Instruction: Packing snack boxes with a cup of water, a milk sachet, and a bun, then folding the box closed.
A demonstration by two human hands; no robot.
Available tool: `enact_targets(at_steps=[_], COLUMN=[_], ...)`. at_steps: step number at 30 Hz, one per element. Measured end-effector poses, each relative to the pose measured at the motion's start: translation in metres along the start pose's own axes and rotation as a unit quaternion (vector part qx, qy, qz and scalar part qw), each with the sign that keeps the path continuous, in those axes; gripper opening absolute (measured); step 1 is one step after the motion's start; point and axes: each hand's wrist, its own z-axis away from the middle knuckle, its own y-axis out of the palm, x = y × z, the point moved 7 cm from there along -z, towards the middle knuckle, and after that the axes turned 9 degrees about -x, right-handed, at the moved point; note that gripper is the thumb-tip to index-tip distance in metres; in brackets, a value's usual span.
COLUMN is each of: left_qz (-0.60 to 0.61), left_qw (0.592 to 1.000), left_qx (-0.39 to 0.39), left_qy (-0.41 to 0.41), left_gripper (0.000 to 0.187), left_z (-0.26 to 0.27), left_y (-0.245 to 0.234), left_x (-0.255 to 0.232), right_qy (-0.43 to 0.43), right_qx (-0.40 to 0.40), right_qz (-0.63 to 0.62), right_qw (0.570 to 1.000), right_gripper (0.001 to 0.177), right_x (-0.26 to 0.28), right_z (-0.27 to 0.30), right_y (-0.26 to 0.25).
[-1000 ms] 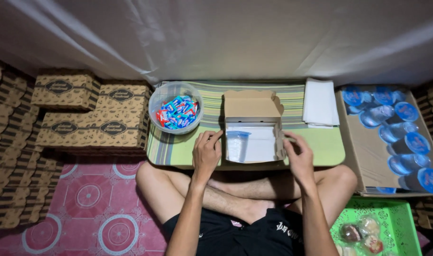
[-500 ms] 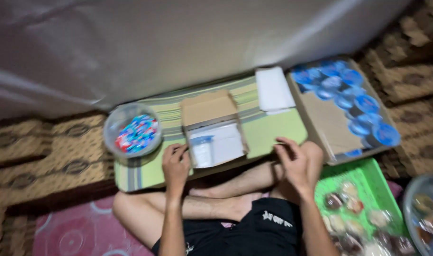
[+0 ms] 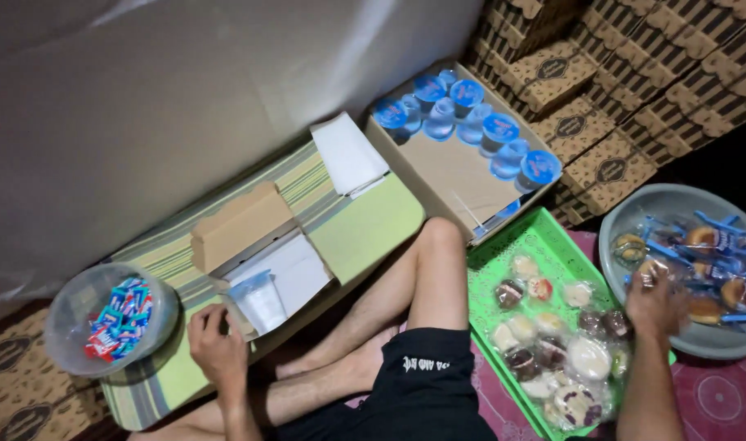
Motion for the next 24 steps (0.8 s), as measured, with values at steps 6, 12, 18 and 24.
enact_targets(at_steps=[6,12,18,24], left_qz=[0.029,0.025,0.043,0.046], left_qw=[0.999,1.000,0.999,0.999], left_qx=[-0.009,-0.005,-0.015,-0.017], left_qy=[-0.021,-0.016,-0.001,-0.012], left_gripper=[0.014,0.014,0.012,0.013], left_z=[-0.004,-0.004,-0.008,-0.010], left_y=[-0.006,-0.007,-0.010,-0.011], left_x=[-0.012,-0.011,-0.019,-0.022], right_qy=[0.034,0.057,0.034,0.014], right_qx=[0.146,0.119,0.043,0.176], right_qz=[0.016,0.002,-0.027,-0.014], right_qw=[0.989,0.991,0.998,0.984], right_gripper=[0.066,0.077,0.068,0.081], right_x=[-0.013,0.001,-0.028,-0.019], right_z=[-0.020,-0.011,-0.063,-0.073], right_y=[0.016,-0.016,0.007,0.047])
